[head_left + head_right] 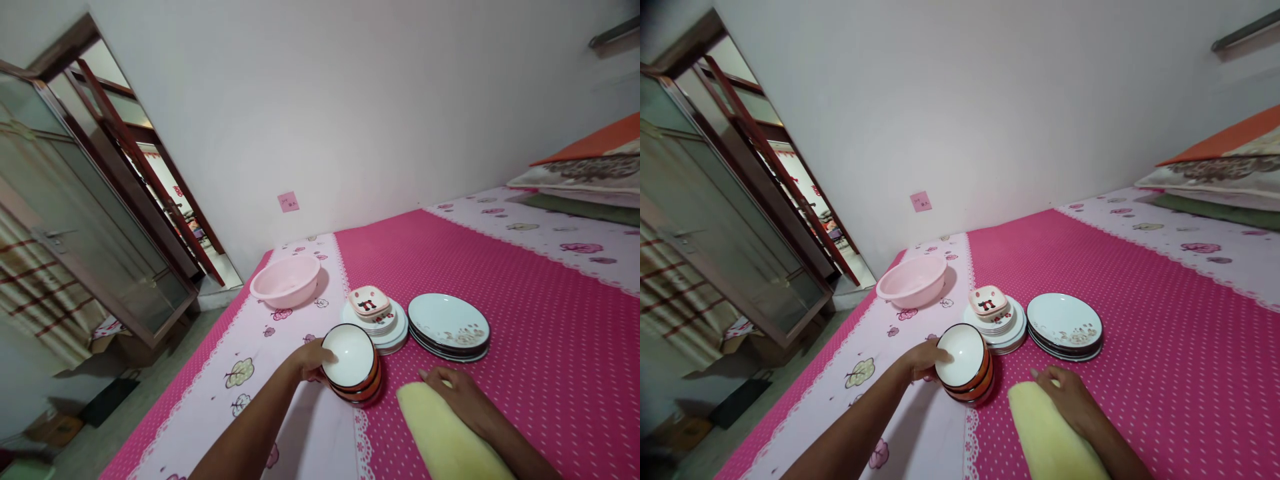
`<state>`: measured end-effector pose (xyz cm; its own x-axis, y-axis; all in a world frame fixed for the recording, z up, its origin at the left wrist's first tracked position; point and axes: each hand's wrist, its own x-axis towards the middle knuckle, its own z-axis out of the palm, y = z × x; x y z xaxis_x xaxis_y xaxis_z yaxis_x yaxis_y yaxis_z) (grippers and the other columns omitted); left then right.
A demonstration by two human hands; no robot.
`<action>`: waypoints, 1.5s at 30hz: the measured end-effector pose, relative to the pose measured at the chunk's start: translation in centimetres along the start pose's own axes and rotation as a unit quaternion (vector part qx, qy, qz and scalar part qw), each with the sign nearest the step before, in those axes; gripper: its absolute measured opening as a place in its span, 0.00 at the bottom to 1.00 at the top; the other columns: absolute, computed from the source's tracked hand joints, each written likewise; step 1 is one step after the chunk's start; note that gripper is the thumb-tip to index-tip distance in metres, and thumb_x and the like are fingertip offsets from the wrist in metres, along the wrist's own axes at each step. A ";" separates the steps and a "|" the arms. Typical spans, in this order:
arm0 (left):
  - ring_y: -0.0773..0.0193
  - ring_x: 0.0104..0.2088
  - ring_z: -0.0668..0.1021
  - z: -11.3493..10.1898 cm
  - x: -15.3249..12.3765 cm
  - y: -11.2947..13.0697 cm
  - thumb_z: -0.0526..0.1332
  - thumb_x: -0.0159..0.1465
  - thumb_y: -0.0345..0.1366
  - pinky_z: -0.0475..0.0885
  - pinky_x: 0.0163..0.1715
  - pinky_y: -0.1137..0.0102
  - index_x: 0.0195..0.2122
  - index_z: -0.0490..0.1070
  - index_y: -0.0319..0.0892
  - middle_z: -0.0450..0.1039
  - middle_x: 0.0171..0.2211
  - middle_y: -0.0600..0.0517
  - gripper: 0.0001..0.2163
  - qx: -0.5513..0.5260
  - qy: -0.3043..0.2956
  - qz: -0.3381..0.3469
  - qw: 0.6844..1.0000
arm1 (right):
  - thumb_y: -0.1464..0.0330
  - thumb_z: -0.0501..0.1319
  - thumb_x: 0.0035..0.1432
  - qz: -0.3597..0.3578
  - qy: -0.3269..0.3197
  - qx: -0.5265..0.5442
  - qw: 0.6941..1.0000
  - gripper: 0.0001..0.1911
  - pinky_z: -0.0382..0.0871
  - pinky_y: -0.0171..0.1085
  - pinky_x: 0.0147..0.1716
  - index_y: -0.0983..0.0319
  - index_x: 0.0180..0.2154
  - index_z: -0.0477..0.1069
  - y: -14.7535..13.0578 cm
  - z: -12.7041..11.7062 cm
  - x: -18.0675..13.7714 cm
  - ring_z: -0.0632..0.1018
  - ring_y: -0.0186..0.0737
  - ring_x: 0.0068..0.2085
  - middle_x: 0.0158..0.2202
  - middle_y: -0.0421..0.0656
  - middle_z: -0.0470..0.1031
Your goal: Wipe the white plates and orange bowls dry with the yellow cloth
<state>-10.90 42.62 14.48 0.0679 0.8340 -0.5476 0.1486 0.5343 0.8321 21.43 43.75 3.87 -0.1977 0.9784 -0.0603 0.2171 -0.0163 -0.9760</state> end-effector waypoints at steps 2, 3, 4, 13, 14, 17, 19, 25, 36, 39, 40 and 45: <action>0.56 0.20 0.77 0.2 -0.5 0.2 0.71 0.41 0.32 0.69 0.16 0.69 0.44 0.74 0.36 0.76 0.22 0.48 0.26 0.008 0.012 0.002 1.000 | 0.46 0.62 0.46 0.003 -0.001 -0.006 1.000 0.23 0.64 0.39 0.30 0.56 0.19 0.60 0.0 0.0 0.1 0.69 0.42 0.29 0.21 0.39 0.68; 0.56 0.20 0.77 0.3 -0.7 0.3 0.72 0.42 0.33 0.68 0.16 0.69 0.43 0.75 0.36 0.76 0.21 0.49 0.25 0.011 0.018 0.003 1.000 | 0.46 0.62 0.46 0.006 -0.003 -0.008 1.000 0.23 0.63 0.39 0.29 0.56 0.20 0.61 0.1 0.0 0.1 0.69 0.42 0.28 0.21 0.39 0.68; 0.57 0.19 0.77 0.4 -0.9 0.3 0.73 0.43 0.34 0.68 0.16 0.69 0.43 0.75 0.36 0.76 0.21 0.49 0.24 0.013 0.025 0.006 1.000 | 0.46 0.61 0.47 0.008 -0.005 -0.010 1.000 0.23 0.63 0.38 0.29 0.57 0.20 0.62 0.1 0.0 0.1 0.69 0.42 0.28 0.21 0.39 0.68; 0.54 0.36 0.80 3.5 -3.1 -1.4 0.73 0.46 0.40 0.73 0.28 0.67 0.52 0.74 0.42 0.82 0.43 0.44 0.30 -0.101 0.134 0.066 0.984 | 0.45 0.61 0.46 0.019 -0.016 0.006 1.000 0.24 0.58 0.37 0.26 0.55 0.20 0.57 -0.6 0.0 -0.3 0.64 0.38 0.26 0.20 0.35 0.61; 0.55 0.37 0.80 4.3 -3.4 -1.9 0.71 0.47 0.40 0.73 0.29 0.67 0.54 0.73 0.43 0.82 0.44 0.44 0.30 -0.121 0.154 0.075 0.978 | 0.45 0.61 0.46 0.021 -0.019 0.008 1.000 0.24 0.58 0.37 0.26 0.55 0.20 0.57 -0.7 0.0 -0.3 0.64 0.38 0.26 0.20 0.36 0.61; 0.51 0.44 0.80 6.7 -4.0 -3.4 0.67 0.51 0.41 0.75 0.34 0.64 0.56 0.70 0.44 0.80 0.49 0.43 0.30 -0.178 0.210 0.098 0.956 | 0.45 0.61 0.46 0.010 -0.014 0.005 1.000 0.23 0.58 0.37 0.25 0.55 0.20 0.57 -0.4 0.0 -0.2 0.64 0.38 0.26 0.21 0.36 0.62; 0.50 0.46 0.80 8.1 -4.1 -4.3 0.66 0.51 0.39 0.76 0.37 0.62 0.57 0.69 0.44 0.81 0.47 0.42 0.30 -0.203 0.239 0.113 0.943 | 0.45 0.61 0.47 0.000 -0.010 0.001 1.000 0.24 0.57 0.37 0.24 0.55 0.20 0.57 -0.2 0.0 -0.1 0.64 0.38 0.26 0.21 0.35 0.61; 0.52 0.50 0.80 9.5 -2.9 -4.8 0.62 0.50 0.30 0.76 0.47 0.64 0.57 0.70 0.42 0.80 0.47 0.43 0.30 -0.221 0.314 0.179 0.906 | 0.45 0.60 0.47 0.009 -0.005 -0.005 1.000 0.23 0.59 0.38 0.26 0.55 0.20 0.57 -0.7 0.0 -0.3 0.65 0.39 0.26 0.20 0.35 0.61; 0.47 0.57 0.77 8.4 -2.1 -4.9 0.60 0.48 0.28 0.74 0.54 0.61 0.58 0.72 0.41 0.79 0.51 0.43 0.32 -0.197 0.355 0.229 0.885 | 0.44 0.59 0.48 0.017 -0.015 -0.023 0.999 0.24 0.61 0.38 0.29 0.57 0.21 0.62 -0.1 -0.1 0.1 0.67 0.40 0.28 0.21 0.37 0.65; 0.49 0.59 0.76 8.1 -2.2 -4.9 0.59 0.50 0.30 0.73 0.56 0.63 0.61 0.71 0.43 0.77 0.56 0.45 0.33 -0.212 0.344 0.251 0.880 | 0.44 0.60 0.48 0.013 -0.017 -0.019 1.000 0.24 0.61 0.38 0.29 0.56 0.21 0.61 0.0 -0.1 0.1 0.67 0.40 0.29 0.22 0.37 0.65; 0.49 0.59 0.76 8.0 -2.3 -4.9 0.59 0.50 0.30 0.73 0.56 0.63 0.61 0.71 0.44 0.77 0.57 0.46 0.33 -0.221 0.338 0.258 0.878 | 0.44 0.60 0.48 0.012 -0.020 -0.016 1.000 0.24 0.61 0.38 0.28 0.56 0.21 0.61 0.0 -0.1 0.1 0.67 0.40 0.29 0.22 0.37 0.64; 0.50 0.60 0.75 8.0 -3.3 -4.7 0.58 0.52 0.31 0.73 0.57 0.64 0.62 0.70 0.43 0.76 0.60 0.47 0.33 -0.248 0.325 0.283 0.868 | 0.44 0.61 0.48 0.005 -0.024 -0.016 1.000 0.25 0.59 0.37 0.27 0.56 0.20 0.58 -0.1 -0.2 0.2 0.65 0.39 0.28 0.21 0.37 0.61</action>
<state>-3.92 36.25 11.70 -0.6035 0.7974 -0.0084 -0.1801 -0.1260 0.9755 21.52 43.98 3.99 -0.2416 0.9670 -0.0805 0.2492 -0.0184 -0.9683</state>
